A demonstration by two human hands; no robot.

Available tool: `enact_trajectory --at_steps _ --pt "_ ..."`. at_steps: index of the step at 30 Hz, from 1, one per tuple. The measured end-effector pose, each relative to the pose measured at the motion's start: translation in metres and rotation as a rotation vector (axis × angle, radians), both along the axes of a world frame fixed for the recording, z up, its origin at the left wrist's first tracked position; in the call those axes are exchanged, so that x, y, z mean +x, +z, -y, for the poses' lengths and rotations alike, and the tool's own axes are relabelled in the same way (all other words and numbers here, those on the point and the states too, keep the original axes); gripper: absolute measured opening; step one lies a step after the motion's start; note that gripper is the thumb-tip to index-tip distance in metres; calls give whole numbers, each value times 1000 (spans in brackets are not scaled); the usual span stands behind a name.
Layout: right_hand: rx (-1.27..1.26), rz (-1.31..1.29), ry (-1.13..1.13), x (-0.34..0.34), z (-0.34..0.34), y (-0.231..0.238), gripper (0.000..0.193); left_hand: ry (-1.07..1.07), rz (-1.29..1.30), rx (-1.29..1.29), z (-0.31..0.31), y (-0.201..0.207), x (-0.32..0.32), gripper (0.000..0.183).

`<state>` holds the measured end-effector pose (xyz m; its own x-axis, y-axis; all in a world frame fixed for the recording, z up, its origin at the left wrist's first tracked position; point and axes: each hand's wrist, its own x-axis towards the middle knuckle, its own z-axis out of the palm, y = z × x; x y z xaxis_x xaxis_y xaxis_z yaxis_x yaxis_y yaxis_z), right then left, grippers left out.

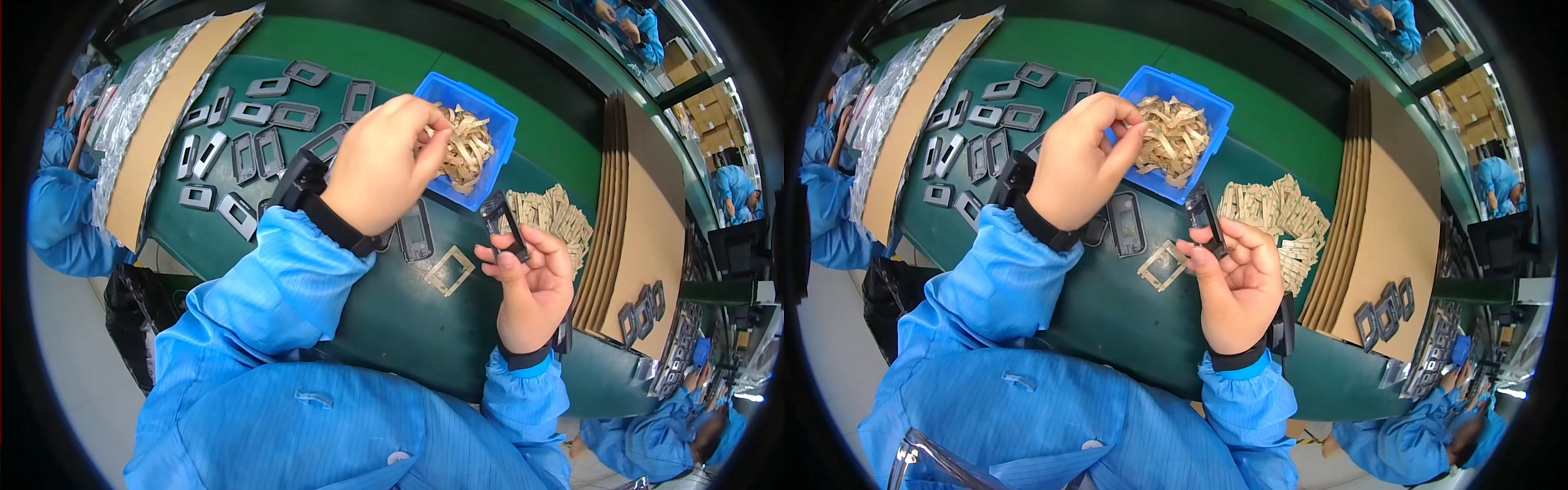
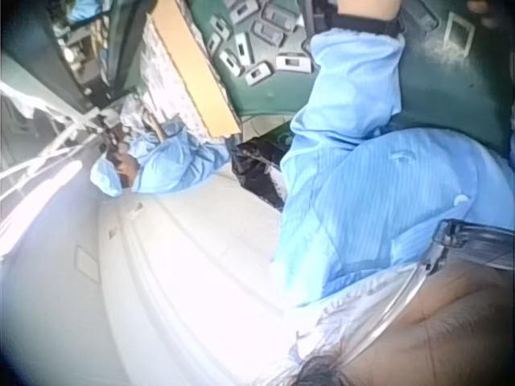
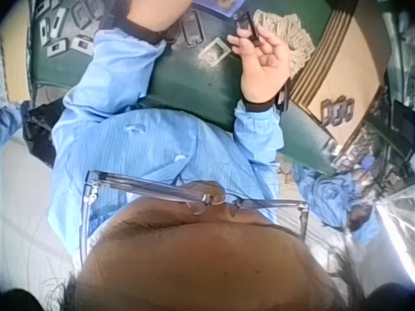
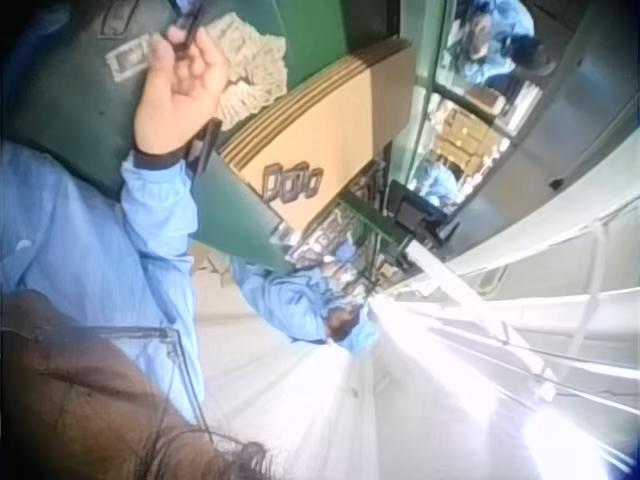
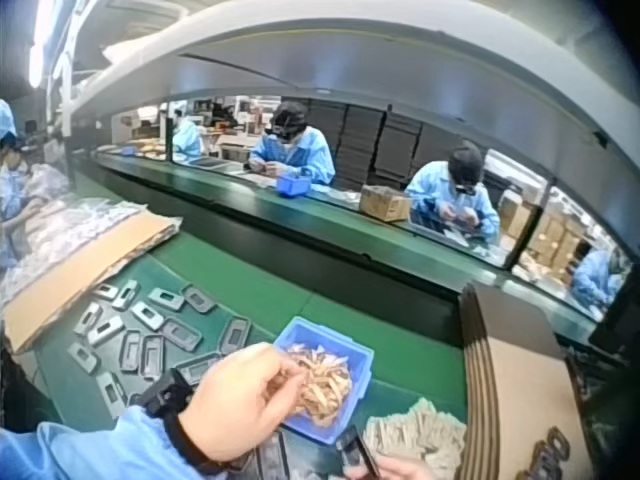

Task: Assembling or inspecting cell phone frames and adhesive components at an industrial workstation.

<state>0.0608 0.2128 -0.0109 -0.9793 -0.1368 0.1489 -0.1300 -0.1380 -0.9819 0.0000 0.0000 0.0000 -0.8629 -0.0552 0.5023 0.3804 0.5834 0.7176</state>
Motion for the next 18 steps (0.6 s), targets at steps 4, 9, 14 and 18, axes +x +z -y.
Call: enact_trajectory --at_steps 4,9,14,18 --pt "-33 58 -41 0 2 4 28 55 -85 -196 3 -10 -8 24" --pt "-108 78 -56 1 2 1 23 -267 -220 17 -14 -2 5 27" --pt "-57 -15 -56 4 3 -2 18 -596 230 364 -31 -4 25 28" --pt "-56 -35 -57 6 3 -2 16 -625 168 335 -30 -3 25 26"
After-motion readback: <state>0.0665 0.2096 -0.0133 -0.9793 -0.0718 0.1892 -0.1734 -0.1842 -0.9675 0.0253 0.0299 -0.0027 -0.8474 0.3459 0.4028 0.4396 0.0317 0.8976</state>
